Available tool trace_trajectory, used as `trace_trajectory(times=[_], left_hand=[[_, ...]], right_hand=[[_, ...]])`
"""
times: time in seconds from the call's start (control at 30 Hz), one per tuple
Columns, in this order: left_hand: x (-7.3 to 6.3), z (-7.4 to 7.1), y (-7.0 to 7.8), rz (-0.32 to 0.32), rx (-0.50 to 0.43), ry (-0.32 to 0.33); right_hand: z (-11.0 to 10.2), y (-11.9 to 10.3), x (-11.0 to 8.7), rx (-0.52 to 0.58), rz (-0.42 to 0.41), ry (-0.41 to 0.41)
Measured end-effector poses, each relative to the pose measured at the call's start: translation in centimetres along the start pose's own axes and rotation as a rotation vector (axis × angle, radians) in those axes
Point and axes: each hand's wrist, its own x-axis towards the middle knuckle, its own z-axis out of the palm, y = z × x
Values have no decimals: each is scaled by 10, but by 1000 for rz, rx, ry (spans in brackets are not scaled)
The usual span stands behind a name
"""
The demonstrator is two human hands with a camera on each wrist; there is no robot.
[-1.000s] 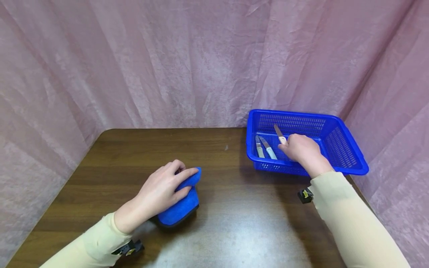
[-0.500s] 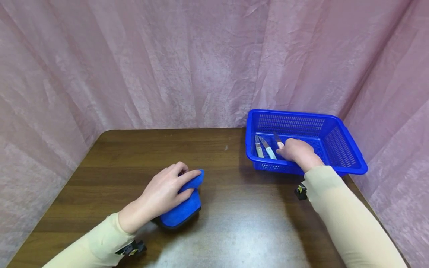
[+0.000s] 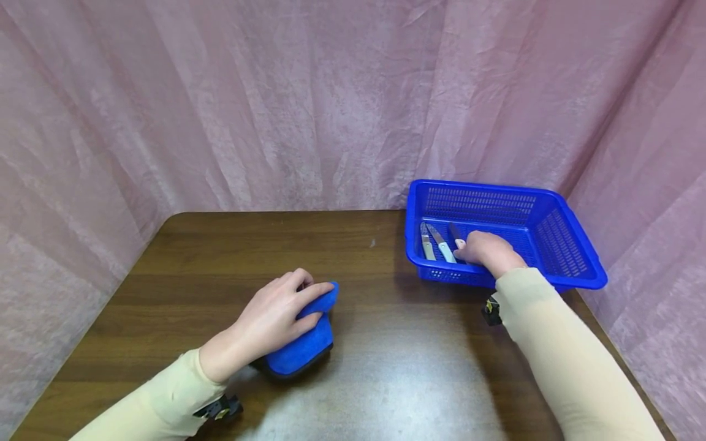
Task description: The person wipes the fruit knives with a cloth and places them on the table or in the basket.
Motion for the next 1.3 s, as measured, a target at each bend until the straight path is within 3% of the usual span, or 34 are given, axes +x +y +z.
trace_trajectory(times=[0.07, 0.17, 0.4, 0.63, 0.97, 1.1, 1.3], left_hand=[[0, 0, 0, -3, -6, -5], [0, 1, 0, -5, -12, -7], [0, 2, -2, -6, -17, -6], [0, 5, -5, -23, -22, -29], [2, 14, -11, -26, -9, -42], [2, 19, -12, -27, 1, -64], [2, 23, -13, -14, 32, -80]], right_hand=[[6, 13, 17, 15, -3, -31], [9, 17, 24, 29, 5, -52], [4, -3, 6, 3, 50, -46], [8, 17, 25, 45, -14, -89], [9, 23, 25, 61, -22, -100], [2, 6, 6, 39, 9, -90], [-33, -61, -80, -4, 43, 16]])
